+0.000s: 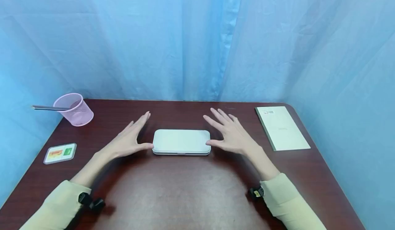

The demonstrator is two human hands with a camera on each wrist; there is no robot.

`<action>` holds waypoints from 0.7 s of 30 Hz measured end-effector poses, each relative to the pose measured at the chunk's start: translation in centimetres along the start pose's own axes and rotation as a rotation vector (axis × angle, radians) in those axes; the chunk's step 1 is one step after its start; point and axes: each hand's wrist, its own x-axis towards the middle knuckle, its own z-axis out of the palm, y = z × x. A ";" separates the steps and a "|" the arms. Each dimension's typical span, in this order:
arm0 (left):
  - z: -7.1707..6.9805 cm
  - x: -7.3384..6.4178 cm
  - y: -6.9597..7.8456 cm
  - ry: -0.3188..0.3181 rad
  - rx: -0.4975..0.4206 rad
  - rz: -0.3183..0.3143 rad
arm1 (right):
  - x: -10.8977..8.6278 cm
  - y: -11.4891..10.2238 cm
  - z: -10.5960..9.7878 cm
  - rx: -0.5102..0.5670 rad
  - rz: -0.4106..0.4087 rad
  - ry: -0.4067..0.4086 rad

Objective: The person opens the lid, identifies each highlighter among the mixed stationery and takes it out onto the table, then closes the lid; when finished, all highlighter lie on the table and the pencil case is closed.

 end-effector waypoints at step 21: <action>3.0 0.6 1.3 -0.174 -0.225 -0.075 | 2.5 -5.2 2.6 0.160 0.032 -0.271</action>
